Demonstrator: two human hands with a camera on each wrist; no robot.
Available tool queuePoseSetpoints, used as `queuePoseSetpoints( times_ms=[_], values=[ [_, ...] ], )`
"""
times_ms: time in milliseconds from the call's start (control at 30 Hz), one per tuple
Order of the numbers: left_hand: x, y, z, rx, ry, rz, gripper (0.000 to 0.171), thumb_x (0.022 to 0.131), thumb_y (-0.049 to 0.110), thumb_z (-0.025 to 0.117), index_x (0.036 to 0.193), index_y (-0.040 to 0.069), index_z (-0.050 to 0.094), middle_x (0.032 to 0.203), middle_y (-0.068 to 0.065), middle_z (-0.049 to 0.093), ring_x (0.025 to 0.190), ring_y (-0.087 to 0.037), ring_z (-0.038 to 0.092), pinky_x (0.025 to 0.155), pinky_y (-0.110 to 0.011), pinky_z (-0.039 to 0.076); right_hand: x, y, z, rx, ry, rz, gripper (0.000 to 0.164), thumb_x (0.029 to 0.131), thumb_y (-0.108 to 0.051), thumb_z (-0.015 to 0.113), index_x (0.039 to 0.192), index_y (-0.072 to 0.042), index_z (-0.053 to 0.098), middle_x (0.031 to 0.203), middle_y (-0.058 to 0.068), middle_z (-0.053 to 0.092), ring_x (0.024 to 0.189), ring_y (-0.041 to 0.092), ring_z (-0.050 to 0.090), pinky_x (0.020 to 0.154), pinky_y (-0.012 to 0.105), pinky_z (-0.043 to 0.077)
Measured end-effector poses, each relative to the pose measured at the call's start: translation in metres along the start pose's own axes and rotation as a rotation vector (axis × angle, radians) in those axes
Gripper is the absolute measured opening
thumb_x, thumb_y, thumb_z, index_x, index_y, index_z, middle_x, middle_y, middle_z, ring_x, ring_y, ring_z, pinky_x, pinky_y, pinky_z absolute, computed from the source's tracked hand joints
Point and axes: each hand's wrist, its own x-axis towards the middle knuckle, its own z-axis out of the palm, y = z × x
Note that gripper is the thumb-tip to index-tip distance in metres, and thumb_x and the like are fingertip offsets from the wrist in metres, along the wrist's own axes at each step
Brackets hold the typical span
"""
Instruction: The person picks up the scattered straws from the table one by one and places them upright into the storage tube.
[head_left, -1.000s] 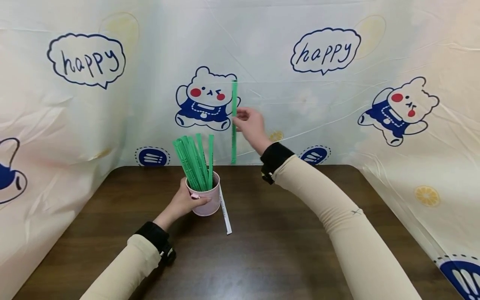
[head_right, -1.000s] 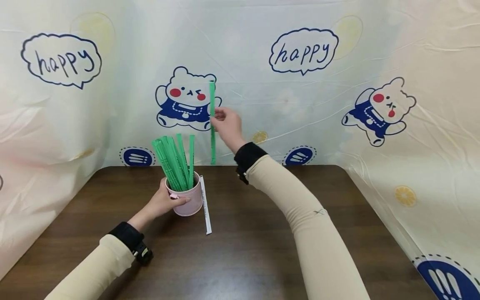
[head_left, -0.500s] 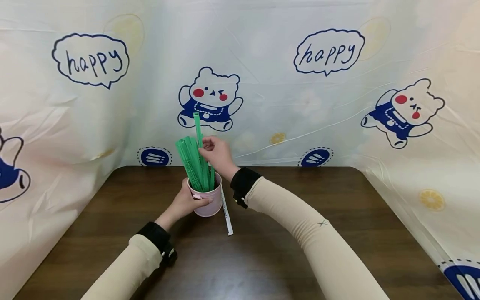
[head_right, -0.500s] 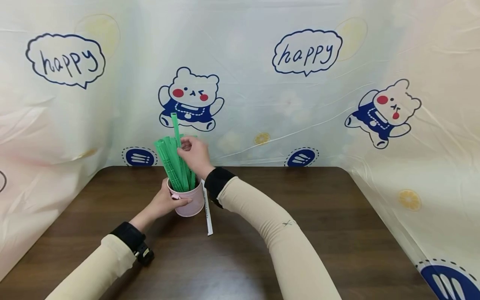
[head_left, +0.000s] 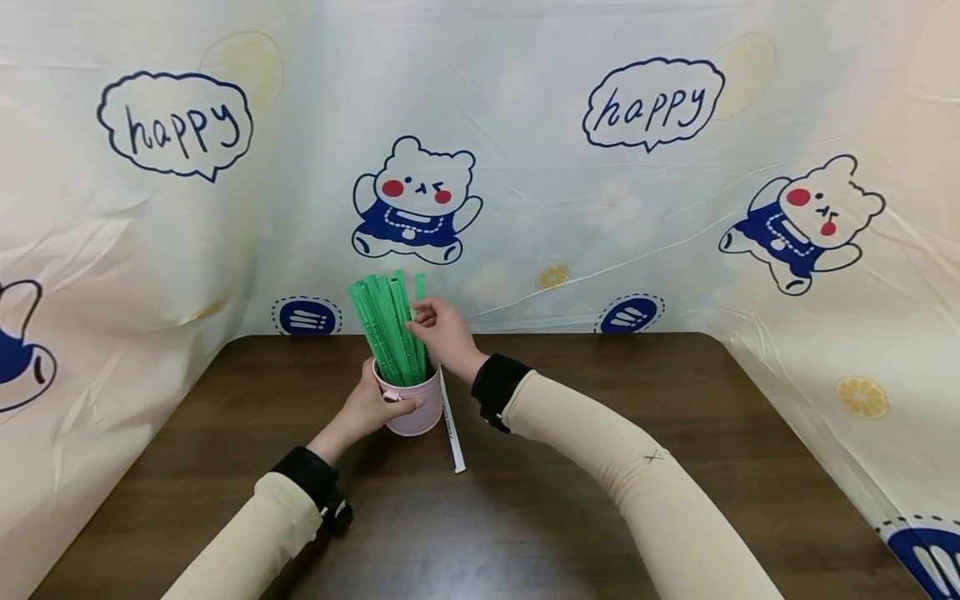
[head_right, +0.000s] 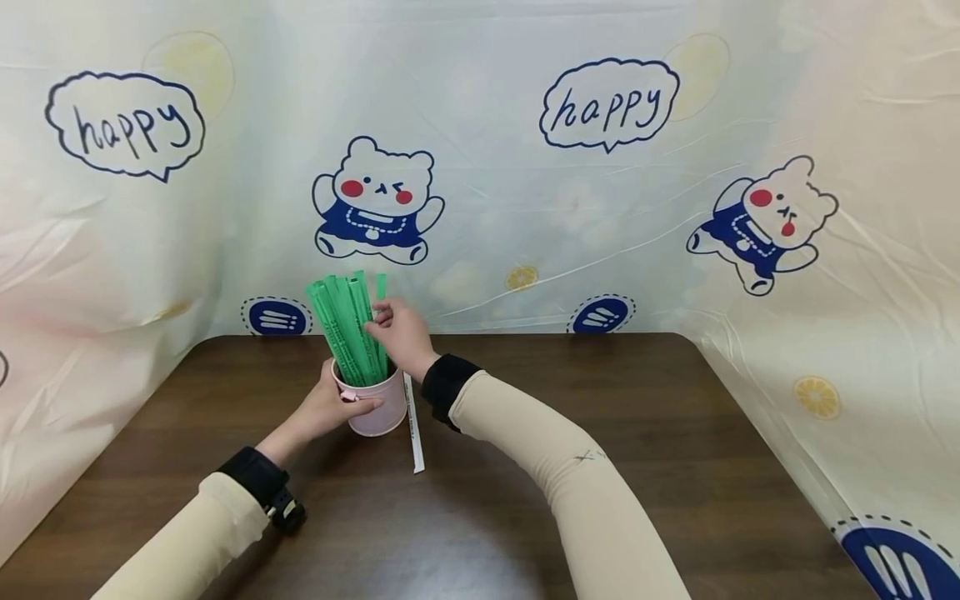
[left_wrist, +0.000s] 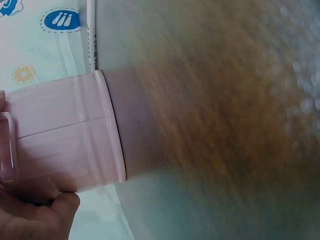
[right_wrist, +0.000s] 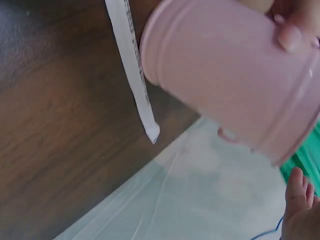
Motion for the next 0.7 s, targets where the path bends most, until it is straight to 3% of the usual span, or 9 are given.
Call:
queuePoseSetpoints(
  times_ms=[167, 300, 400, 500, 600, 700],
  values=[
    [-0.001, 0.0, 0.001, 0.005, 0.027, 0.001, 0.099, 0.084, 0.019, 0.082, 0.149, -0.012, 0.014, 0.144, -0.035, 0.042, 0.132, -0.048, 0.05, 0.114, -0.061, 0.042, 0.003, 0.014, -0.011, 0.018, 0.097, 0.049, 0.034, 0.104, -0.012, 0.056, 0.132, 0.006, 0.059, 0.118, 0.023, 0.067, 0.107, 0.033, 0.064, 0.092, 0.036, 0.055],
    [-0.001, 0.0, 0.002, 0.018, 0.029, -0.009, 0.099, 0.084, 0.02, 0.082, 0.149, -0.012, 0.014, 0.143, -0.035, 0.043, 0.132, -0.048, 0.05, 0.114, -0.061, 0.042, -0.002, 0.039, -0.012, -0.076, 0.119, 0.116, 0.03, 0.1, -0.006, 0.057, 0.126, 0.009, 0.062, 0.115, 0.025, 0.069, 0.106, 0.036, 0.066, 0.09, 0.037, 0.056],
    [-0.001, 0.0, 0.002, 0.014, 0.022, -0.018, 0.1, 0.084, 0.02, 0.082, 0.149, -0.012, 0.014, 0.144, -0.035, 0.043, 0.133, -0.048, 0.049, 0.115, -0.062, 0.041, -0.009, 0.057, -0.008, -0.194, 0.063, 0.187, 0.031, 0.097, -0.006, 0.063, 0.125, 0.008, 0.064, 0.112, 0.023, 0.07, 0.101, 0.031, 0.066, 0.088, 0.033, 0.055],
    [0.0, 0.001, 0.001, 0.015, 0.016, -0.022, 0.1, 0.084, 0.021, 0.082, 0.149, -0.012, 0.013, 0.145, -0.035, 0.042, 0.134, -0.048, 0.048, 0.116, -0.062, 0.04, -0.014, 0.069, -0.003, -0.248, -0.039, 0.266, 0.035, 0.094, -0.004, 0.065, 0.126, 0.008, 0.064, 0.112, 0.022, 0.071, 0.087, 0.026, 0.068, 0.076, 0.027, 0.055],
    [0.0, 0.001, 0.001, 0.02, 0.007, -0.032, 0.1, 0.085, 0.022, 0.081, 0.149, -0.011, 0.012, 0.146, -0.035, 0.041, 0.134, -0.048, 0.047, 0.116, -0.063, 0.039, -0.019, 0.078, 0.005, -0.234, -0.121, 0.328, 0.038, 0.089, 0.001, 0.066, 0.126, 0.009, 0.064, 0.111, 0.023, 0.072, 0.065, 0.019, 0.063, 0.062, 0.023, 0.053],
    [-0.001, 0.002, 0.001, 0.015, 0.002, -0.038, 0.101, 0.086, 0.021, 0.081, 0.15, -0.011, 0.011, 0.147, -0.035, 0.04, 0.135, -0.048, 0.047, 0.117, -0.063, 0.038, -0.021, 0.086, 0.013, -0.221, -0.157, 0.357, 0.028, 0.085, 0.004, 0.067, 0.113, 0.01, 0.069, 0.09, 0.016, 0.071, 0.054, 0.011, 0.053, 0.053, 0.02, 0.048]
  ],
)
